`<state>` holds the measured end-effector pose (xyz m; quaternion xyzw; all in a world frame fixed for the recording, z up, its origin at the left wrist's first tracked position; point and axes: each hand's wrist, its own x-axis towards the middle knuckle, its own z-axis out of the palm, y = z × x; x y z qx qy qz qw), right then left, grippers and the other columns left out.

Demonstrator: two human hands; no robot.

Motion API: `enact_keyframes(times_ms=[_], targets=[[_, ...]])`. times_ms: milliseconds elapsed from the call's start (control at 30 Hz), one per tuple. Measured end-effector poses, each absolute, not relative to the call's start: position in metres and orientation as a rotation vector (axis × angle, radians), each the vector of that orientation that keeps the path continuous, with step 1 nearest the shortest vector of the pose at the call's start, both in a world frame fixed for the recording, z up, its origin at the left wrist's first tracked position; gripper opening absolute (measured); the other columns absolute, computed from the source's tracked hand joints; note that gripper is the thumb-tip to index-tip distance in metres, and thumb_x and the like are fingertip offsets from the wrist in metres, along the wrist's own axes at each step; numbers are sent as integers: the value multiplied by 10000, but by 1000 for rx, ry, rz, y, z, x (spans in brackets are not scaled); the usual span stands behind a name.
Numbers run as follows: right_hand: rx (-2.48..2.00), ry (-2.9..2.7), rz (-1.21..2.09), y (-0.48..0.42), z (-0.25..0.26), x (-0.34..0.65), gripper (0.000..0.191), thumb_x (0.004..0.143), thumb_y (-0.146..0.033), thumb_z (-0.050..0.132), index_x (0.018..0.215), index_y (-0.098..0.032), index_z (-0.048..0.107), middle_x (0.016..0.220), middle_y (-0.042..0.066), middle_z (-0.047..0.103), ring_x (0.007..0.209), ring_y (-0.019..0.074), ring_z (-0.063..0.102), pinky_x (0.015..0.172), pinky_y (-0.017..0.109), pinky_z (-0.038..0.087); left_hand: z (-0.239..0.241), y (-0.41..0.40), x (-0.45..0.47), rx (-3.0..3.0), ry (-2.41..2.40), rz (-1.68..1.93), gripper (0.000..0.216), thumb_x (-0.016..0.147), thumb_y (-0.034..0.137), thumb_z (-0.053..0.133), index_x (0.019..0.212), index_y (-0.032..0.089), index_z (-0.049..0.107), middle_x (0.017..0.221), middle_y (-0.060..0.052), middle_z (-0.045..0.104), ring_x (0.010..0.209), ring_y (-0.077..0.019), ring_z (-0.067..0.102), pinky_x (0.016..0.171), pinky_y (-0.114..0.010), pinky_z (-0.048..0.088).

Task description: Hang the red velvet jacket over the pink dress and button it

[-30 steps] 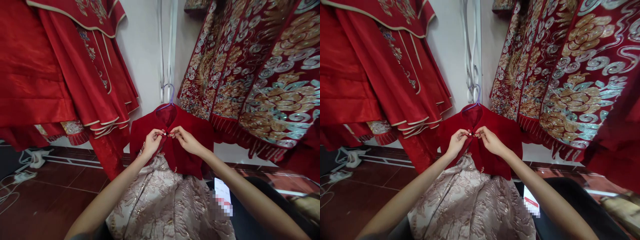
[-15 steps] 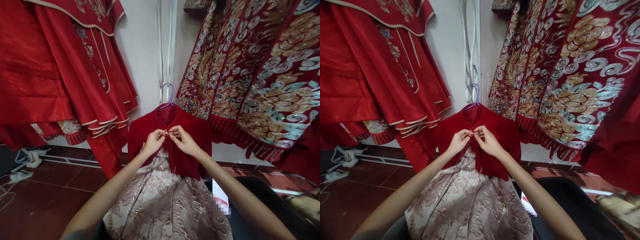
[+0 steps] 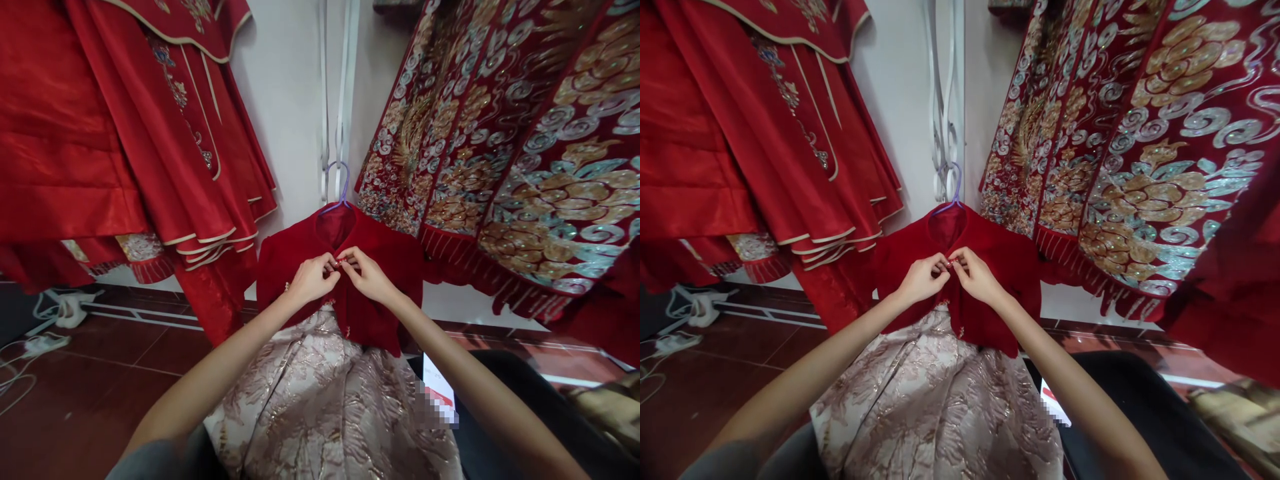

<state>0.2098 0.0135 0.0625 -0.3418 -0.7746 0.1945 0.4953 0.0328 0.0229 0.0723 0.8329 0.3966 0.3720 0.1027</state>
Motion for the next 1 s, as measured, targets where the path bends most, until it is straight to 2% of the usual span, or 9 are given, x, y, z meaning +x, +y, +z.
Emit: enact_keyframes(times_ms=[133,467,1000], targets=[[-802,-1884,470,16,60,212,119,906,-273,512,1008,-214,527,1025,59,603,908,171,623,835,346,527,84,16,35,2562,1256,1000,122,829,308,570,854,195,608,788,-17,716,716,-155,674,666,-236,484],[-754,-1874,572,24,65,222,156,856,-289,590,975,-226,510,968,31,600,871,163,643,789,325,540,102,28,35,2582,1056,829,99,816,246,572,783,167,624,722,-16,717,672,-132,679,636,-194,477],[-686,-1829,698,27,64,229,188,851,-334,617,953,-232,497,963,28,576,889,161,635,824,314,522,107,23,44,2619,1158,924,129,814,260,550,758,187,640,663,15,685,627,-121,625,574,-195,380]])
